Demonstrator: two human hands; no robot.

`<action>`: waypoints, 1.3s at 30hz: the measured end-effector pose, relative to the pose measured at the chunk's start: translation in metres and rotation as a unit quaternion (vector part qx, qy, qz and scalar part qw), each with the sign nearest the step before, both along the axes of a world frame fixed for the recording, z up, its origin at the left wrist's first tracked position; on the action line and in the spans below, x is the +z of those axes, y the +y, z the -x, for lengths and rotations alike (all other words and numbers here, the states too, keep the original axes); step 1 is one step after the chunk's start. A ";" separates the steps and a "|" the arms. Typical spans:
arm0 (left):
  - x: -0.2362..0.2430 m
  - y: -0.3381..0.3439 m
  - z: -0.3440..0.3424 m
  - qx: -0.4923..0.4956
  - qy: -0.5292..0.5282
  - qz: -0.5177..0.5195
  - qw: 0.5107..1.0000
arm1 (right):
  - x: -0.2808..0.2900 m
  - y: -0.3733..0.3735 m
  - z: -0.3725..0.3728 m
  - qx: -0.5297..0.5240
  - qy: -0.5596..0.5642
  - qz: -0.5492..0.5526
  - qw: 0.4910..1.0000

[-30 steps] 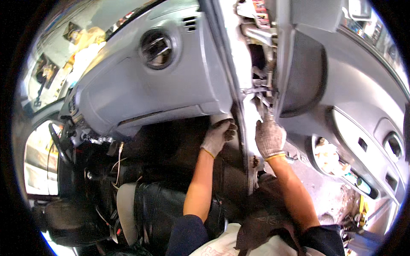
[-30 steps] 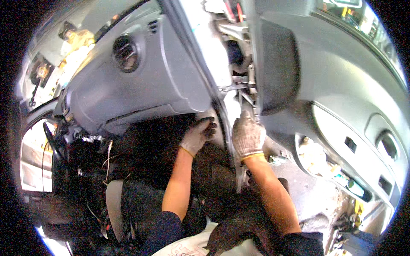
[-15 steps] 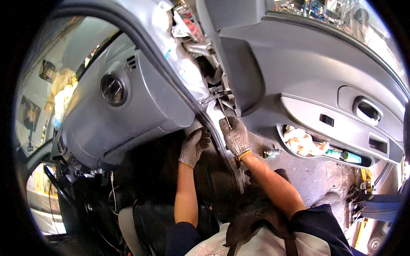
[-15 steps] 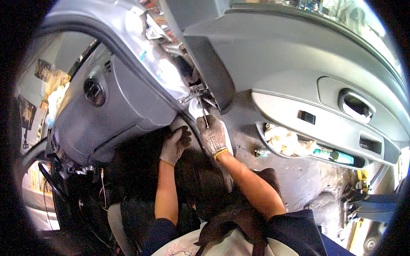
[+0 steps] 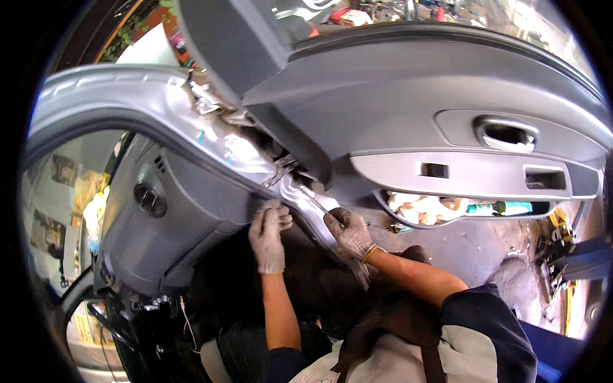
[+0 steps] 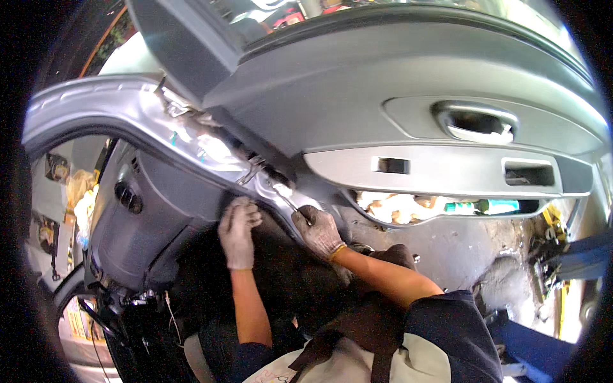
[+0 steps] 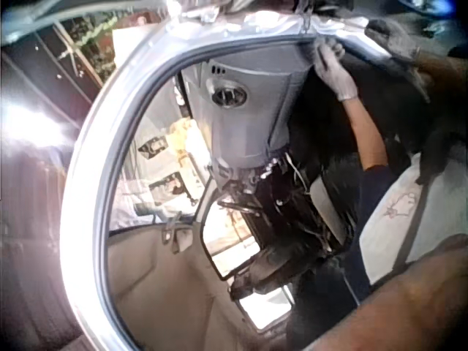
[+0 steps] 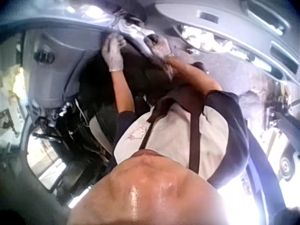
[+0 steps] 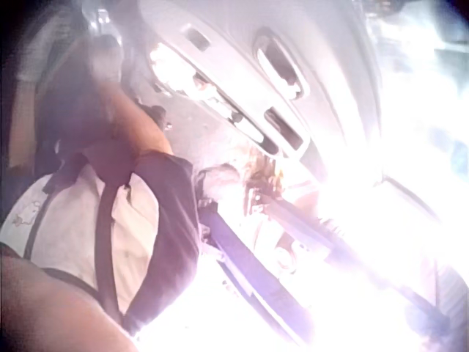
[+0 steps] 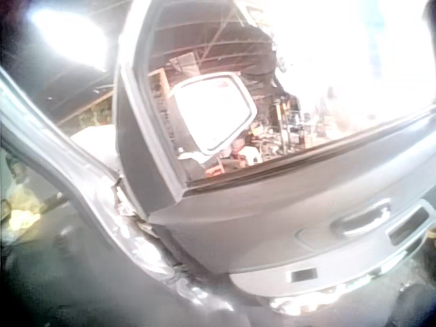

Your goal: The person removes the driver's side door panel and then uses a ratchet to loosen and remove bolts around the front bumper and headlight area of a silver car. The person repeatedly pries and pulls at the bumper and headlight assembly to detach it.

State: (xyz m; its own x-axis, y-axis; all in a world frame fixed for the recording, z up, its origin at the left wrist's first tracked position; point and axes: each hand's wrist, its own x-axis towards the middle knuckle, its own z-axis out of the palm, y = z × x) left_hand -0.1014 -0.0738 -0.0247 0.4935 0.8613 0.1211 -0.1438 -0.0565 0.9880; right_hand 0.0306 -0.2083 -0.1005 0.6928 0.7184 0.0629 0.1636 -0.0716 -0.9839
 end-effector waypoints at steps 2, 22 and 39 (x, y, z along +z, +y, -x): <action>0.055 -0.039 -0.014 -0.026 -0.033 -0.145 0.989 | -0.003 -0.036 -0.017 0.045 0.012 0.017 0.999; 0.089 -0.290 -0.235 -0.079 0.040 -0.638 0.765 | -0.029 -0.448 -0.192 0.078 0.081 0.006 0.994; 0.072 -0.473 -0.299 0.429 -0.087 -0.275 0.856 | -0.057 -0.671 -0.409 0.373 0.016 0.240 0.896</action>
